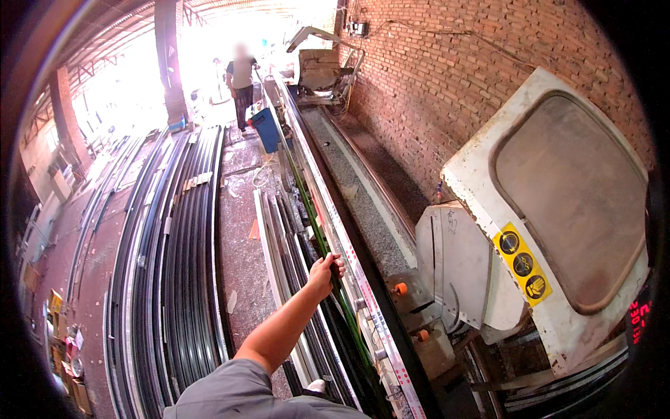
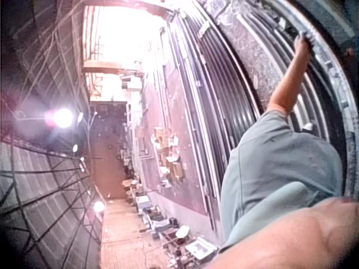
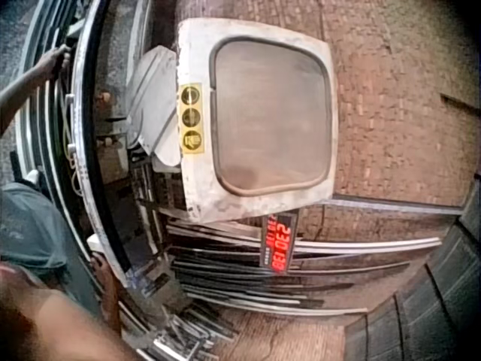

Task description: The person measures a long black metal profile with a tape measure, aligns it in a cutting machine, and marks a measurement on it with a pen.

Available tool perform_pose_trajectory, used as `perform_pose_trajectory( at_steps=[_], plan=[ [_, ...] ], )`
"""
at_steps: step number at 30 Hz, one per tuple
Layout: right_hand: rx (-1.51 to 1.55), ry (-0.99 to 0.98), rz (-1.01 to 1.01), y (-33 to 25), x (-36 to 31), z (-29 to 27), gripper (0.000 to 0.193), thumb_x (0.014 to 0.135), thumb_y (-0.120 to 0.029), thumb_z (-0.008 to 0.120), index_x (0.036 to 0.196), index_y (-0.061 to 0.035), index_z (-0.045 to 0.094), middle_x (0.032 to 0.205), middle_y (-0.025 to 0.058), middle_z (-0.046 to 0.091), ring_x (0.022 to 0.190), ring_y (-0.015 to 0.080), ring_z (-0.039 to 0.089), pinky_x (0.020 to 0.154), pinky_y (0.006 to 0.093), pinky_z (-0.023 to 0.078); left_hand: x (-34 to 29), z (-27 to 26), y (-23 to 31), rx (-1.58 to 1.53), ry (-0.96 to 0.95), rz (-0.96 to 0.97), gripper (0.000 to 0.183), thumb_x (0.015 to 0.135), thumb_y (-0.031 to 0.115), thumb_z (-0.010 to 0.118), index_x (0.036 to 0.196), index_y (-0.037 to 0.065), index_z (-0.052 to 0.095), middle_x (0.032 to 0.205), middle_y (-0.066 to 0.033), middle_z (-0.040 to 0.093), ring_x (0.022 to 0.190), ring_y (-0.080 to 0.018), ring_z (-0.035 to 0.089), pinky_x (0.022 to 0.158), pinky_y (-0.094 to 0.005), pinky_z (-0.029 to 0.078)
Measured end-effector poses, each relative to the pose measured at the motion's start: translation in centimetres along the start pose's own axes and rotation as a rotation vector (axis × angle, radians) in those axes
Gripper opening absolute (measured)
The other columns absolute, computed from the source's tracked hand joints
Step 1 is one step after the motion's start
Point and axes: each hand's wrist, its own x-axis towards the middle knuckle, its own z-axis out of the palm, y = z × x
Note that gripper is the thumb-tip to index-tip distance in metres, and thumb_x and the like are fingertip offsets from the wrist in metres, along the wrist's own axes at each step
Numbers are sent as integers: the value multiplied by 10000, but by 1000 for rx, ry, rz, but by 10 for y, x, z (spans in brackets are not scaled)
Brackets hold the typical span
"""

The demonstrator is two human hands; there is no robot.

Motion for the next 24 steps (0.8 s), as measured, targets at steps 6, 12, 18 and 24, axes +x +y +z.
perform_pose_trajectory(
  at_steps=[6,12,18,24],
  plan=[
    [10,-18,32,0,-1,-1,318,937,-224,610,1142,16,648,1080,169,682,992,253,610,913,369,468,-6,-5,3,26,48,16,271,1045,316,464,1047,59,548,810,-58,622,672,-184,615,594,-311,504],
    [-119,-125,21,19,4,-10,405,940,-258,611,1244,9,604,1123,178,673,1069,290,611,947,387,463,-11,-11,15,-12,38,20,280,1049,316,452,1022,54,547,793,-59,630,645,-179,613,577,-312,501],
    [-153,-87,81,-5,3,-1,440,939,-278,617,1276,3,582,1132,187,669,1078,307,610,946,392,467,-19,-27,9,-6,98,-16,280,1054,321,442,1021,58,532,790,-54,586,643,-173,568,574,-304,490],
    [-249,-18,167,-45,-5,10,477,939,-298,622,1308,-3,560,1141,196,666,1087,325,608,944,397,471,-37,-42,-26,-50,109,-138,274,1049,314,451,973,61,525,760,-45,556,627,-188,554,561,-309,481]
  ],
)
